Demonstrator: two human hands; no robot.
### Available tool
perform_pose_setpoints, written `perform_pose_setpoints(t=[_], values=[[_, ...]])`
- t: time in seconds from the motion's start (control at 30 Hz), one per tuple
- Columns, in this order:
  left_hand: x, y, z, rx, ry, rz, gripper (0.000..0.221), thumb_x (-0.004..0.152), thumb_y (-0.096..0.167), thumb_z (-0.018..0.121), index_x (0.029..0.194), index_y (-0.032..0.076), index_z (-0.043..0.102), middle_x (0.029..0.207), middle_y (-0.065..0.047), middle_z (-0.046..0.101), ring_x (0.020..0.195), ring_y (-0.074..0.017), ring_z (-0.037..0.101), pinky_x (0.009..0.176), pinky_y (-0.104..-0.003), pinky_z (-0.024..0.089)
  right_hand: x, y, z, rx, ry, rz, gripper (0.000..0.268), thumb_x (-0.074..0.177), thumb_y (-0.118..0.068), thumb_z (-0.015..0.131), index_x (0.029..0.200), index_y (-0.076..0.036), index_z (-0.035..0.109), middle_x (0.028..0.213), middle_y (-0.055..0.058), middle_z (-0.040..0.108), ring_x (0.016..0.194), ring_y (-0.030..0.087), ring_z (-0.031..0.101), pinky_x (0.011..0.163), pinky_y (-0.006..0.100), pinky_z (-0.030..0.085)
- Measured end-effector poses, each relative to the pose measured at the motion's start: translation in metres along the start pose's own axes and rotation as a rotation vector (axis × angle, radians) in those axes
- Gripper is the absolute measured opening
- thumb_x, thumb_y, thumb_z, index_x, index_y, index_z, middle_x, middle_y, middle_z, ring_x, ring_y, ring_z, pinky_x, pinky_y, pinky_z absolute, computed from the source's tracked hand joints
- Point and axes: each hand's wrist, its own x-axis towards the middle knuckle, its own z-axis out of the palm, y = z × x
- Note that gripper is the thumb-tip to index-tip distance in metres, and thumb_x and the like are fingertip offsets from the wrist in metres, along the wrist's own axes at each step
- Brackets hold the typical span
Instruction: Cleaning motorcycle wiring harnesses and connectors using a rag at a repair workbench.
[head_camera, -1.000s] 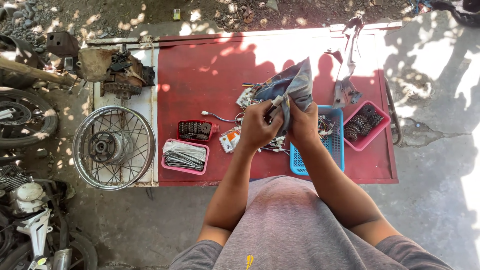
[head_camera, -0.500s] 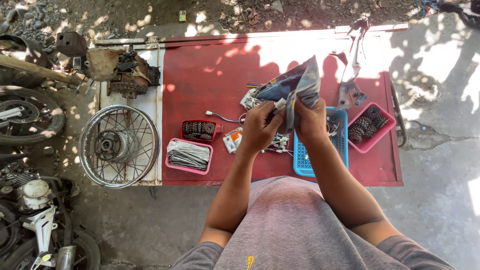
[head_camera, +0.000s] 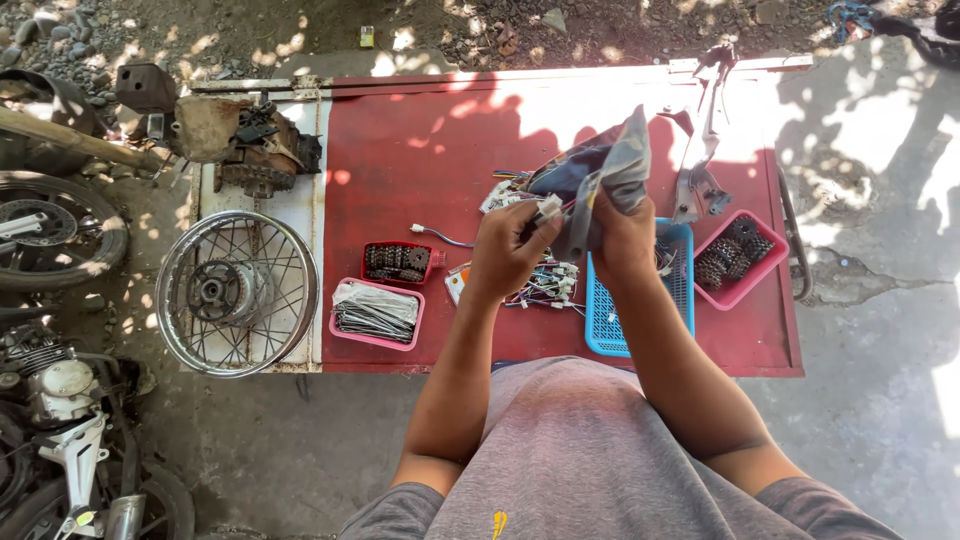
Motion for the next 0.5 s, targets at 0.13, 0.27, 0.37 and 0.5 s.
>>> perform_pose_setpoints(t=[0.13,0.27,0.37,0.5], values=[[0.001,-0.001,0.005,0.016,-0.032,0.011,0.022,0.092,0.018,0.062,0.075,0.005,0.056,0.064,-0.021,0.051,0.067,-0.0476,0.06,0.059,-0.044,0.046,-0.014,-0.005,0.013,-0.037,0.005,0.023,0.013,0.086,-0.005,0.082,0.086,-0.001,0.07,0.073,0.009,0.07,0.063,0.015,0.068,0.063,0.031,0.058],[0.0,-0.004,0.003,-0.026,-0.02,-0.016,0.024,0.095,0.022,0.065,0.075,0.008,0.062,0.062,-0.014,0.055,0.059,-0.0359,0.061,0.058,-0.04,0.047,0.008,0.0,-0.014,-0.065,0.021,-0.017,0.011,0.087,-0.006,0.082,0.085,-0.002,0.072,0.073,0.009,0.071,0.064,0.017,0.071,0.064,0.031,0.059],[0.0,-0.001,0.009,-0.032,-0.02,-0.023,0.024,0.095,0.021,0.065,0.075,0.008,0.061,0.061,-0.013,0.053,0.059,-0.032,0.061,0.058,-0.038,0.047,0.001,0.004,-0.011,-0.074,0.037,-0.011,0.011,0.088,-0.006,0.081,0.086,-0.002,0.071,0.074,0.01,0.071,0.065,0.017,0.07,0.065,0.032,0.058],[0.002,0.0,0.004,0.009,-0.052,-0.021,0.025,0.09,0.02,0.066,0.07,0.008,0.055,0.059,-0.016,0.049,0.058,-0.0382,0.058,0.057,-0.04,0.044,-0.007,0.012,-0.011,-0.122,-0.025,0.038,0.013,0.083,-0.003,0.086,0.085,0.0,0.073,0.075,0.012,0.073,0.063,0.018,0.07,0.061,0.032,0.057]])
